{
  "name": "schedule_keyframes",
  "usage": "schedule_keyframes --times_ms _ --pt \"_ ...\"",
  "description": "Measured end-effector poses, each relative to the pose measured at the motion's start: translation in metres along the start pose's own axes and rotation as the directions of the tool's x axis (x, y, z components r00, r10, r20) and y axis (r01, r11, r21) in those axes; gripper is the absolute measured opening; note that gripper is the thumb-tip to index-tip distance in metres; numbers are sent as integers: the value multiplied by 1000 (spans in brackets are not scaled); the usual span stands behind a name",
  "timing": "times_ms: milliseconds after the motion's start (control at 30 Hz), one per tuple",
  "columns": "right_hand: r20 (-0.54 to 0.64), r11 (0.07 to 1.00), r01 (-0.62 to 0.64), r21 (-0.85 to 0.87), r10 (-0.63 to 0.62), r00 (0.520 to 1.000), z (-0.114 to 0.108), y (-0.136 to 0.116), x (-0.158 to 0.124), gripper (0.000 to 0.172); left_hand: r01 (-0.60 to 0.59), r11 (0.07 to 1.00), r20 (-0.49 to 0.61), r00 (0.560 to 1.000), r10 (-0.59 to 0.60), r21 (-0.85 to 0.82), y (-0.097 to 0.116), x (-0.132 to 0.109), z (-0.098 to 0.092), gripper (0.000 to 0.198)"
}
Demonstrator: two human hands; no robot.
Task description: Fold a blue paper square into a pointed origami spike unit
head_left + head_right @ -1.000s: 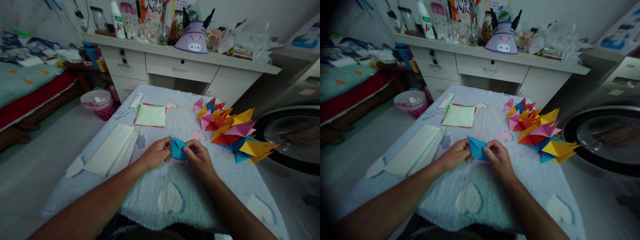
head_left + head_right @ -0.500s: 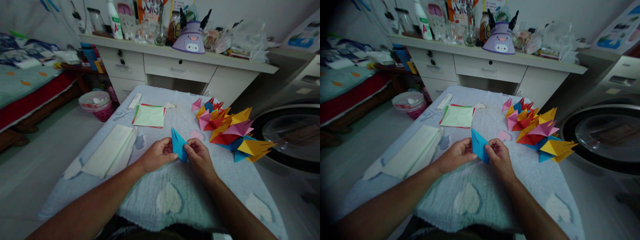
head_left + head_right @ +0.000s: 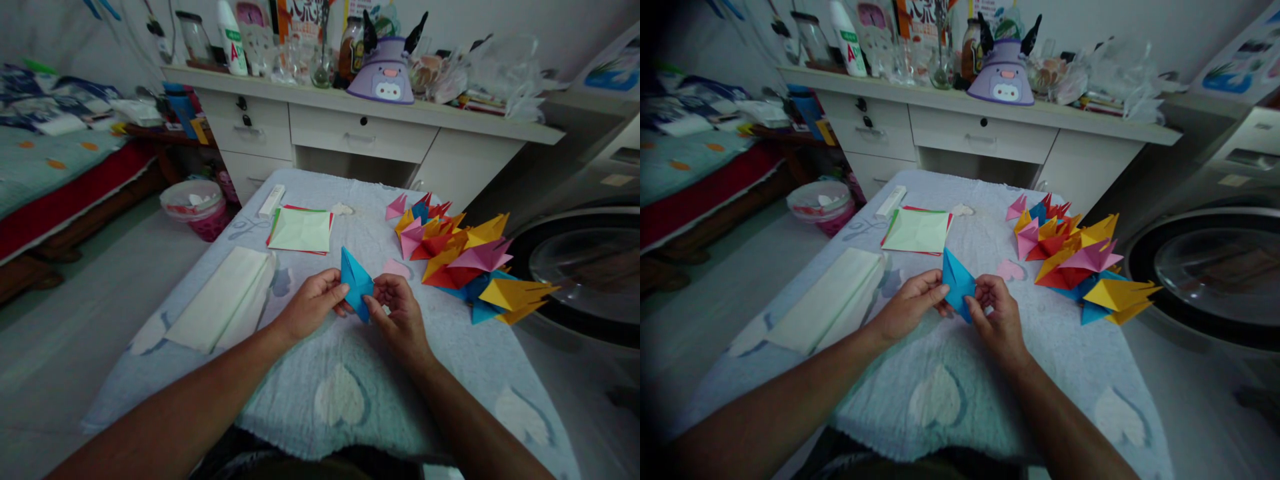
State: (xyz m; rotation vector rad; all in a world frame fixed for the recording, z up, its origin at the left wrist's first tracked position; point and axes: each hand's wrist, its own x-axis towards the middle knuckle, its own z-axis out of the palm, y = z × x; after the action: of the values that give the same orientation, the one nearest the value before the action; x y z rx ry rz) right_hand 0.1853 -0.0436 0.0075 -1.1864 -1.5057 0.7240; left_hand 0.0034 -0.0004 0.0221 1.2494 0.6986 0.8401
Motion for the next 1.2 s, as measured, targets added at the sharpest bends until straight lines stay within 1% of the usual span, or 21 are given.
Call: schedule_keyframes --times_ms 100,200,267,333,400,500,567,667,800,1000,1200 --pt "4 996 45 -79 -45 999 1 -3 0 19 1 1000 -20 1000 -1 4 -1 0 0 26" --pt "-15 975 129 -182 -134 991 1 -8 0 18 19 1000 -76 997 -19 0 0 0 3 24" --pt "0 946 184 -266 -191 982 1 -12 0 12 26 1000 -122 992 -28 -13 1 0 6 24" --pt "32 930 198 -309 -198 980 0 -15 0 7 28 999 -143 989 -31 -26 1 -1 8 23" --pt "51 938 178 -298 -171 984 0 -17 -1 4 26 999 -140 990 -30 -29 1 -1 9 23" --pt "62 955 145 -258 -133 989 0 -17 0 5 26 1000 -132 991 -28 -16 0 -2 9 22" --pt "64 964 117 -240 -104 993 1 -16 1 2 29 1000 -131 991 -29 -4 -1 -2 9 21" --pt "59 975 77 -208 -66 996 1 -15 3 8 21 1000 -122 992 -20 8 -2 -2 9 20" --pt "68 981 67 -181 -56 996 1 -17 4 10 1 1000 -126 992 1 17 0 -3 9 20" --pt "78 983 64 -171 -51 996 0 -19 4 11 -1 1000 -143 990 1 -1 3 -4 11 22" --pt "78 982 75 -173 -62 995 0 -18 5 12 -8 1000 -131 991 9 1 2 -4 10 25"
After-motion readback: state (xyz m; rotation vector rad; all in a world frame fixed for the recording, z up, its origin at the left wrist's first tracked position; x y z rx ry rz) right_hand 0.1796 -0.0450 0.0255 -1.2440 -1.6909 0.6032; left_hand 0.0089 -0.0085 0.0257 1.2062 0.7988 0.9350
